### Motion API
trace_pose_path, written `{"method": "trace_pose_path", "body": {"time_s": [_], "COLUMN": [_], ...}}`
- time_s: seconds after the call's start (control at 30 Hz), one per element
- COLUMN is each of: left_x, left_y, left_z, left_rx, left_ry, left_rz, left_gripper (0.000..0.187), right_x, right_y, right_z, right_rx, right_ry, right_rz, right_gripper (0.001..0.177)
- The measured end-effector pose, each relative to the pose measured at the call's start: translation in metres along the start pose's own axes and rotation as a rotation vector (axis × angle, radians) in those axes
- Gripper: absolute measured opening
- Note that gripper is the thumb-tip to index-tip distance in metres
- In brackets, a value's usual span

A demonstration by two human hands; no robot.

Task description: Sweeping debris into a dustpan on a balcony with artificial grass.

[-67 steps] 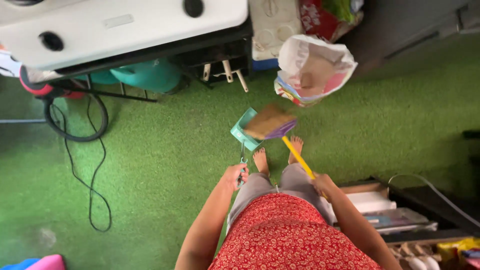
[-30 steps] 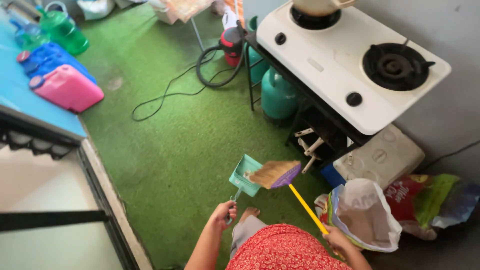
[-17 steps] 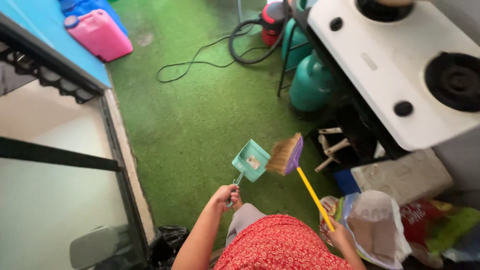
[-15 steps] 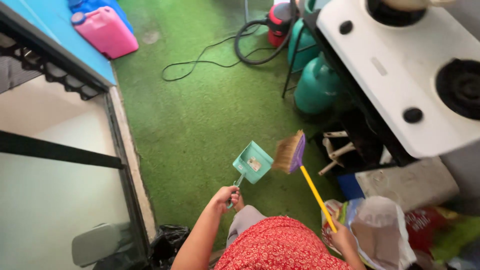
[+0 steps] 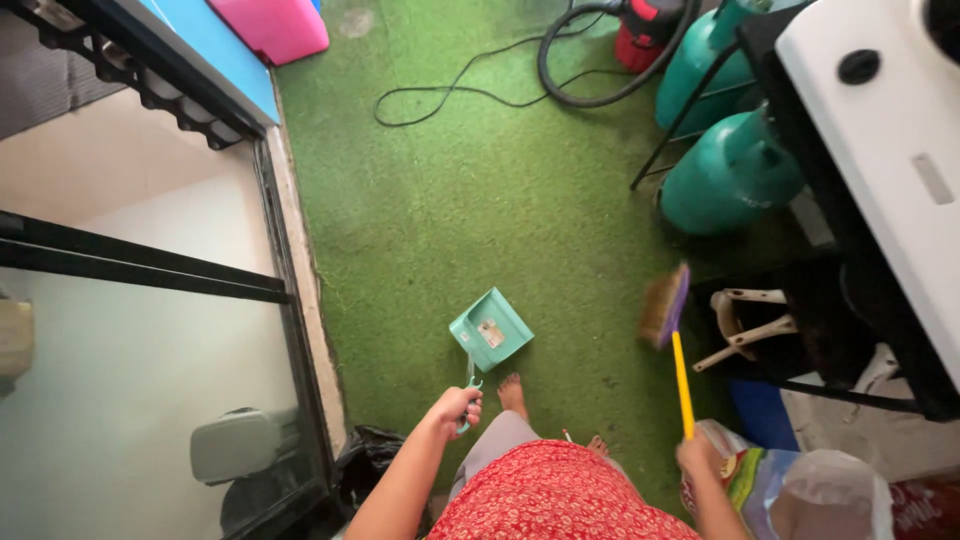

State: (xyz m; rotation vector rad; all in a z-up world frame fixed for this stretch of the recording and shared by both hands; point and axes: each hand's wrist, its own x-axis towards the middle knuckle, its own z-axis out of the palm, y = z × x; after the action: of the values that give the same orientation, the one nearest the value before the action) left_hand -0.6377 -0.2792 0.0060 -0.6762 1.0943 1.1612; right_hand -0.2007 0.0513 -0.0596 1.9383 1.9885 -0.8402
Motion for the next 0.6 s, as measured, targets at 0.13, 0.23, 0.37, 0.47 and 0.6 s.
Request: {"method": "trace_pose_path", "body": {"time_s": [0.13, 0.23, 0.37, 0.47, 0.6], "left_x": [0.022, 0.028, 0.035, 0.037, 0.032], "left_y": [0.013, 0.029, 0.059, 0.081, 0.101], "left_z": [-0.020, -0.019, -0.027, -0.041, -0.056], "left_rx": [0.002, 0.037, 0.013, -0.021, -0.038], "left_ry": [0.036, 0.055, 0.052, 0.014, 0.010], "left_rz": [0.011, -0.014, -0.030, -0.061, -0.112], "left_gripper": [0.017, 0.017, 0.017, 0.018, 0.021], "right_x": [-0.016, -0.004, -0.026, -0.047, -0.056], "right_y": [-0.078, -0.072, -0.096, -0.123, -0.141], "right_z": [0.038, 0.095, 0.095, 0.067, 0.015], "right_rx": [0.089, -0.043, 0.029, 0.168, 0.293], "right_ry": [-0.179, -0.119, -0.262, -0.447, -0.520], "right_rz": [0.307, 0.112, -0.071, -0.030, 0.087], "right_gripper": [0.042, 0.039, 0.046, 0.059, 0.065]}}
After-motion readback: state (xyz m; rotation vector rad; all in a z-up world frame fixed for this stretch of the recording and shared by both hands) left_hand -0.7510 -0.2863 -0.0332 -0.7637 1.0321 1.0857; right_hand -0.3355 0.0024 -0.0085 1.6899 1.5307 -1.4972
